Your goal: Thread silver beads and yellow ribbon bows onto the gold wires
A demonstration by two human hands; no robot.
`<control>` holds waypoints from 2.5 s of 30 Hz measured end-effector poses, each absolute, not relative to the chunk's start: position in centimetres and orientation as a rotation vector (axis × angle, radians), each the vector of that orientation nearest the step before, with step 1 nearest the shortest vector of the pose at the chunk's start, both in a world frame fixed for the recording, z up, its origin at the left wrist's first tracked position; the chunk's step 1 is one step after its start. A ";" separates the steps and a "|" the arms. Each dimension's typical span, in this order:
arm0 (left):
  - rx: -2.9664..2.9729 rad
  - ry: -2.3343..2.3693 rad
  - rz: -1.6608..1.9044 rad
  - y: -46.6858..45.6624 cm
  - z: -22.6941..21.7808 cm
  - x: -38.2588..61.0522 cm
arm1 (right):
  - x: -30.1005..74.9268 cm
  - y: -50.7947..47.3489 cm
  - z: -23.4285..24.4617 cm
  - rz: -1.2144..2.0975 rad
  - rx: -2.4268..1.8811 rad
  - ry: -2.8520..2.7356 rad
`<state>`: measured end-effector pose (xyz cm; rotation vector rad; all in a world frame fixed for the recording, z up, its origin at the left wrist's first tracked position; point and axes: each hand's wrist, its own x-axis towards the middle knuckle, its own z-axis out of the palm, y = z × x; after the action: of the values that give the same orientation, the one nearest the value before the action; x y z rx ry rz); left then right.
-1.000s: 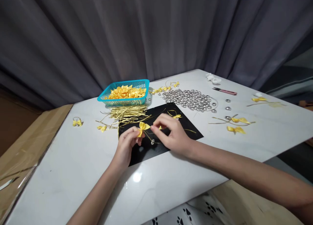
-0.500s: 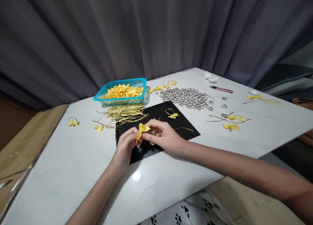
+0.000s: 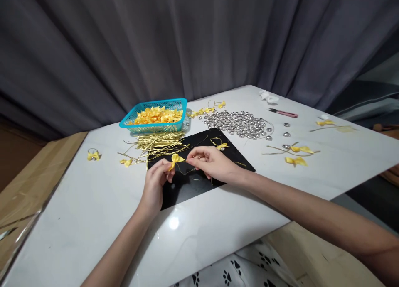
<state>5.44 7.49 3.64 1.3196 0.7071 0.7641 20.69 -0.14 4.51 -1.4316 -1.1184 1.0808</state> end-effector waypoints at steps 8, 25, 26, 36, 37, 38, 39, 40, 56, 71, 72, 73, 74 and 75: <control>1.486 0.719 0.745 8.2 3.2 5.1 | 22.5 -0.3 5.2 0.644 -1.504 -1.533; 1.791 0.656 0.648 8.4 3.9 4.9 | 25.2 -1.2 6.7 0.364 -1.397 -1.967; 1.801 0.655 0.657 8.4 3.8 4.9 | 25.1 -1.1 6.6 0.375 -1.395 -1.954; 1.678 0.685 0.804 8.0 3.6 5.0 | 21.4 -1.0 4.2 0.798 -1.432 -1.637; 1.667 0.665 0.803 7.8 3.7 4.9 | 21.2 -1.0 4.1 0.828 -1.423 -1.572; 1.658 0.644 0.799 7.5 3.9 4.9 | 21.0 -1.0 4.0 0.864 -1.402 -1.515; 1.650 0.626 0.793 7.3 4.1 4.9 | 20.8 -1.0 3.9 0.900 -1.374 -1.467; 1.642 0.612 0.783 7.0 4.2 4.9 | 20.6 -1.0 3.9 0.931 -1.344 -1.429; 1.429 0.518 0.601 6.0 4.5 5.1 | 19.2 -2.4 4.1 0.051 -1.074 -1.545; 0.969 0.391 0.447 5.4 5.8 4.9 | 19.1 -2.5 3.8 -0.002 -0.968 -1.669; 0.966 0.390 0.444 5.4 5.8 4.9 | 19.1 -2.4 3.8 -0.011 -0.952 -1.663; 0.967 0.387 0.443 5.4 5.8 4.9 | 19.0 -2.3 3.8 -0.020 -0.933 -1.657; 0.971 0.385 0.440 5.4 5.8 4.8 | 19.0 -2.3 3.8 -0.030 -0.912 -1.647; 0.977 0.379 0.437 5.4 5.8 4.7 | 19.0 -2.3 3.9 -0.042 -0.892 -1.635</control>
<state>4.74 5.39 5.85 0.9769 0.3792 0.4367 18.97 -2.26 3.85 -0.8920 -1.6348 -0.0418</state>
